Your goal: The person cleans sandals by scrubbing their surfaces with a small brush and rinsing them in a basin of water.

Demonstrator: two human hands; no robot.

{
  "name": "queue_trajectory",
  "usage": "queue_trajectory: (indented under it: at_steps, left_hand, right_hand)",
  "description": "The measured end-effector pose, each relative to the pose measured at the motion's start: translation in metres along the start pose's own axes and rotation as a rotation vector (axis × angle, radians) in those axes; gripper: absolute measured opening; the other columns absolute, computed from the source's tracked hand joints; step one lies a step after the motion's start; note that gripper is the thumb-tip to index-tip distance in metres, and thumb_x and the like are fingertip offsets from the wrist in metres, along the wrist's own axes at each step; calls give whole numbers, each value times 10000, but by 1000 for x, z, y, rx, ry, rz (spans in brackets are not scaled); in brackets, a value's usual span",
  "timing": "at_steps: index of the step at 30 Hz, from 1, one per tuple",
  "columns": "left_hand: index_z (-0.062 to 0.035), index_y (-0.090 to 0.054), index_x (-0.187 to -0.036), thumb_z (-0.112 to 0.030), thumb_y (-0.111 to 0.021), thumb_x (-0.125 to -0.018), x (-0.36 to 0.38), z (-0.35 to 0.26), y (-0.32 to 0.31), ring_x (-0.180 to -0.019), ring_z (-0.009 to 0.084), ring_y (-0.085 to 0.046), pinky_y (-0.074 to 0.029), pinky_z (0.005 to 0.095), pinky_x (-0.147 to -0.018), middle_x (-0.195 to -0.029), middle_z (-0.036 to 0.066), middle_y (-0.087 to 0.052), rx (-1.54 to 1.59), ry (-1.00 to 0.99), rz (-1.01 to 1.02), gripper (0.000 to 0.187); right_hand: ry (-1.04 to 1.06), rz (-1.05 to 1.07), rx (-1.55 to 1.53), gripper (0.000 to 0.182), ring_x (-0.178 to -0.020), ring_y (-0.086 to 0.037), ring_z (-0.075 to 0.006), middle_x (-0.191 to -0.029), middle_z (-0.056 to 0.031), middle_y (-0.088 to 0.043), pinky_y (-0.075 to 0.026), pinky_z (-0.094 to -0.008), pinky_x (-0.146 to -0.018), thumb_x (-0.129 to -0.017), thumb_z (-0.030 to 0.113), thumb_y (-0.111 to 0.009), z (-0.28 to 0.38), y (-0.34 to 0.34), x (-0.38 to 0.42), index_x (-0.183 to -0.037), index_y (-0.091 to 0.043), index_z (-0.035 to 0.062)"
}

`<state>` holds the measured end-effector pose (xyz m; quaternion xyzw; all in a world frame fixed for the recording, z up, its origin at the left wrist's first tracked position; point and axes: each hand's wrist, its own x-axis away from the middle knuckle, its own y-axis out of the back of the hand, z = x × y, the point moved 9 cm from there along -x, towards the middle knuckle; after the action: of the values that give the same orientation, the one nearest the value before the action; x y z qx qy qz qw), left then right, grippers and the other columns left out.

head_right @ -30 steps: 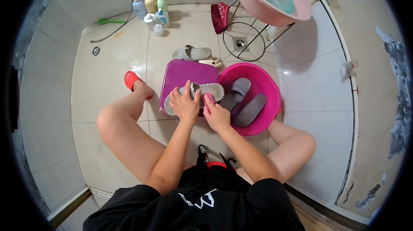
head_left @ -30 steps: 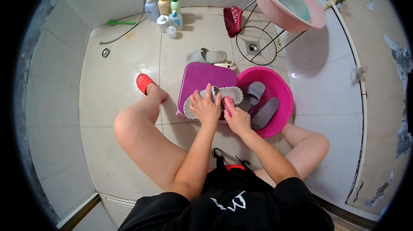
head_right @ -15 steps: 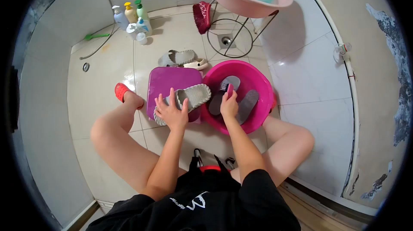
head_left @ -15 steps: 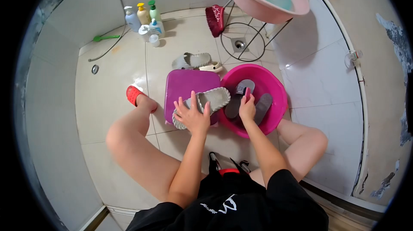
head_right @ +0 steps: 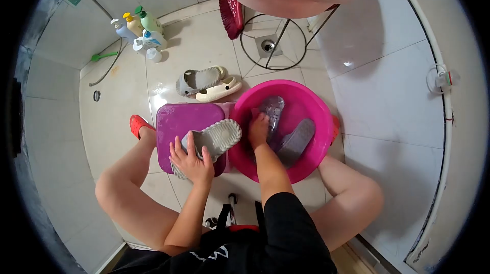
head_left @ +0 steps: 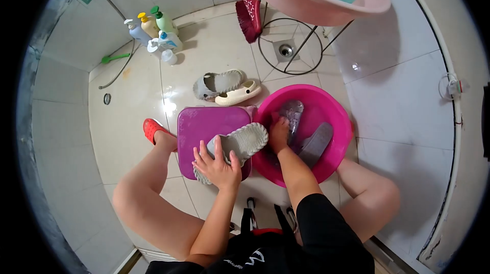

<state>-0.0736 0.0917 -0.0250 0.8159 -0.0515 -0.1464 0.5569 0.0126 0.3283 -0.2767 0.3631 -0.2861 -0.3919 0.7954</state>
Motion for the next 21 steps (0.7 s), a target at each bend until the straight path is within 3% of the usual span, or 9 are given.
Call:
queue_trajectory:
  at_steps: [2, 5, 7, 8, 11, 14, 16, 18, 21]
  left_hand:
    - [-248, -505, -1333, -346, -570, -802, -2, -1, -1, -1296, 427, -289, -202, 641, -1019, -1384, 158, -374, -11, -9, -5, 543]
    - [-250, -505, -1333, -378, -554, -813, -4, -2, 0, -1288, 426, -295, -206, 640, -1017, -1376, 161, -380, -33, -1, -2, 537]
    - [-251, -508, -1331, -403, -531, -833, -4, -2, 1, -1286, 423, -296, -204, 635, -1020, -1372, 166, -382, -16, 4, 19, 521]
    - [-251, -508, -1331, -403, -531, -833, -2, -1, 1, -1286, 423, -296, -204, 635, -1020, -1372, 166, -382, -6, 15, 19, 521]
    - [-247, -535, -1301, -426, -548, -827, -2, -3, 7, -1258, 439, -321, -223, 653, -1002, -1355, 182, -389, 17, -16, -35, 507]
    - [-256, -531, -1303, -438, -552, -830, -2, -1, 8, -1262, 441, -321, -225, 654, -1003, -1357, 187, -391, 50, -25, -27, 507]
    - [-268, -521, -1310, -457, -546, -840, -2, 1, 12, -1270, 442, -316, -224, 661, -1002, -1360, 190, -390, 71, -17, -25, 508]
    - [-280, -503, -1323, -474, -536, -849, 0, -1, 9, -1277, 442, -309, -219, 667, -1003, -1365, 194, -387, 59, -36, 18, 514]
    - [-297, -482, -1339, -474, -502, -875, -1, 3, 8, -1302, 436, -283, -204, 673, -1007, -1389, 194, -368, 73, -27, 52, 497]
  right_hand:
    - [-55, 31, 62, 405, -925, -538, -487, -1101, -309, -447, -458, -511, -786, -824, 123, -542, -3, -2, -4, -1165, -390, -35]
    - [59, -204, 83, 308, -844, -585, -402, -1058, -233, -509, -485, -479, -739, -869, 189, -538, -1, 9, -9, -1096, -459, -3]
    - [-395, 210, -801, 317, -902, -588, -301, -988, -197, -577, -470, -423, -789, -904, 225, -531, -3, 2, -12, -1108, -536, -18]
    - [-377, 208, -940, 375, -891, -576, -220, -913, -143, -604, -469, -387, -768, -920, 269, -527, 22, 24, -5, -1151, -569, -24]
    - [371, -148, -557, 396, -841, -582, -252, -943, -115, -548, -493, -385, -704, -894, 231, -549, 137, 138, 44, -1267, -541, 97]
    - [696, 44, 34, 424, -767, -580, -314, -936, -117, -497, -505, -410, -631, -870, 184, -568, 229, 169, 118, -1271, -549, 321]
    - [525, -16, 313, 394, -753, -582, -302, -930, -119, -499, -499, -416, -586, -872, 226, -579, 190, 149, 98, -1261, -556, 286]
    - [395, -106, 206, 336, -753, -600, -330, -921, -129, -500, -503, -453, -586, -872, 212, -560, 188, 167, 94, -1206, -586, 230]
    - [647, 160, 156, 336, -774, -601, -362, -943, -148, -505, -512, -474, -633, -865, 210, -553, 208, 132, 145, -1199, -574, 244]
